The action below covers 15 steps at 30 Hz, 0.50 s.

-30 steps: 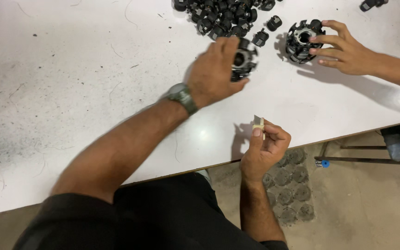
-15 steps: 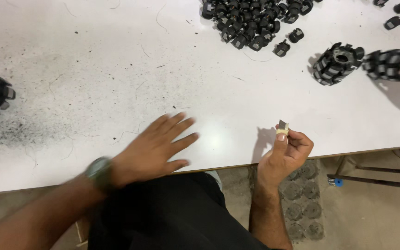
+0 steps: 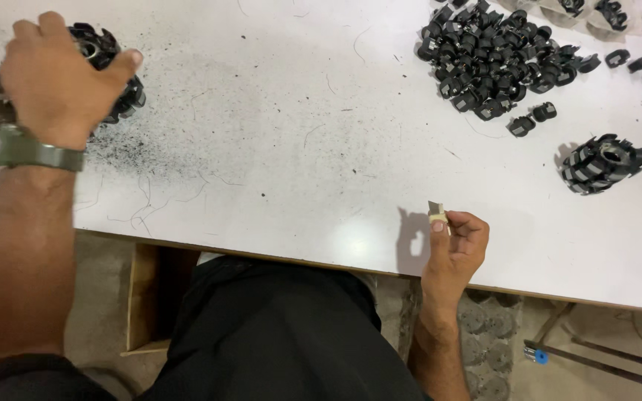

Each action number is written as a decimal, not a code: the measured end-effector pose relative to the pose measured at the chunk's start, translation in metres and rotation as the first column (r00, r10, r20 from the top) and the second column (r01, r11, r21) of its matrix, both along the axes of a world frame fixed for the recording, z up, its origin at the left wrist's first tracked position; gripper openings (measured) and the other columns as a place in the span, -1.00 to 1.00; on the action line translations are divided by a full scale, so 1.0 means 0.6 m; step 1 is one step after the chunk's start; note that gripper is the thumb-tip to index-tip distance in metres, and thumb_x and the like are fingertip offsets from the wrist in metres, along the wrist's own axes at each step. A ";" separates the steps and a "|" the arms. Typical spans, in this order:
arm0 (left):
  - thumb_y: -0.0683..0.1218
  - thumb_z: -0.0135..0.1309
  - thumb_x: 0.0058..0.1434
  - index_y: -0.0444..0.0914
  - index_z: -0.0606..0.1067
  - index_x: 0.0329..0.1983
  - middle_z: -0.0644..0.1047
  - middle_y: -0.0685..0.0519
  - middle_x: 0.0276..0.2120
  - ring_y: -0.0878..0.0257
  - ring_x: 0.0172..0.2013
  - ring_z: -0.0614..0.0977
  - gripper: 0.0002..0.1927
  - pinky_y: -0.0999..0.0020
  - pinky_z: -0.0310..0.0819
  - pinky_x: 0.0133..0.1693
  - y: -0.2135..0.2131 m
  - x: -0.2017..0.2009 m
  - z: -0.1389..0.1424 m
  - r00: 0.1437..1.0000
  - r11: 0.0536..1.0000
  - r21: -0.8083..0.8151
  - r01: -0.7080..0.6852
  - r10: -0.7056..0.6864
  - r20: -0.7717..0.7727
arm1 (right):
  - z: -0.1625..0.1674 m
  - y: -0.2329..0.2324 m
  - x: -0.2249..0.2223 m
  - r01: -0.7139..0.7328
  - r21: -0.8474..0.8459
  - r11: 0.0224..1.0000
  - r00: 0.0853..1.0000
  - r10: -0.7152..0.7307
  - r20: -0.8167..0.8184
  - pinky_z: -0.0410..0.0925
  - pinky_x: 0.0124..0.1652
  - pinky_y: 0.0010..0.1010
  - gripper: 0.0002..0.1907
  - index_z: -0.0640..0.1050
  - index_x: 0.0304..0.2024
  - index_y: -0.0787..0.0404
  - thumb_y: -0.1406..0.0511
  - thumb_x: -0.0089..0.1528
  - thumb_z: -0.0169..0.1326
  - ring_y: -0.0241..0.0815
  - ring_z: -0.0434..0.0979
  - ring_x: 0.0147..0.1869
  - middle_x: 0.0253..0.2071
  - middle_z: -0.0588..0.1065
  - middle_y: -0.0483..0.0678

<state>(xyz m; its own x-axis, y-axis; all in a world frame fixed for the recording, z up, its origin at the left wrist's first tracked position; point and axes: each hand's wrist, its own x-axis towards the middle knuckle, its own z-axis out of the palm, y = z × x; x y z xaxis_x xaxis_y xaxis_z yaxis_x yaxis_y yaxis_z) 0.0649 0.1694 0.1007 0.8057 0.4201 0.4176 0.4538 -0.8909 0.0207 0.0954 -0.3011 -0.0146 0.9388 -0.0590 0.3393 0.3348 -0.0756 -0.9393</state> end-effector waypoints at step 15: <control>0.35 0.38 -0.11 -0.46 0.03 0.46 0.21 -0.46 0.33 -0.29 0.33 0.23 0.30 -0.18 0.22 0.26 -0.097 -0.059 -0.001 0.780 0.814 -0.261 0.518 -0.575 -0.246 | -0.003 0.002 -0.008 -0.033 -0.153 0.988 0.998 0.026 -0.049 0.40 0.04 -0.52 -0.78 0.37 0.08 0.30 0.43 0.41 0.06 -0.34 0.46 0.06 0.00 0.43 -0.02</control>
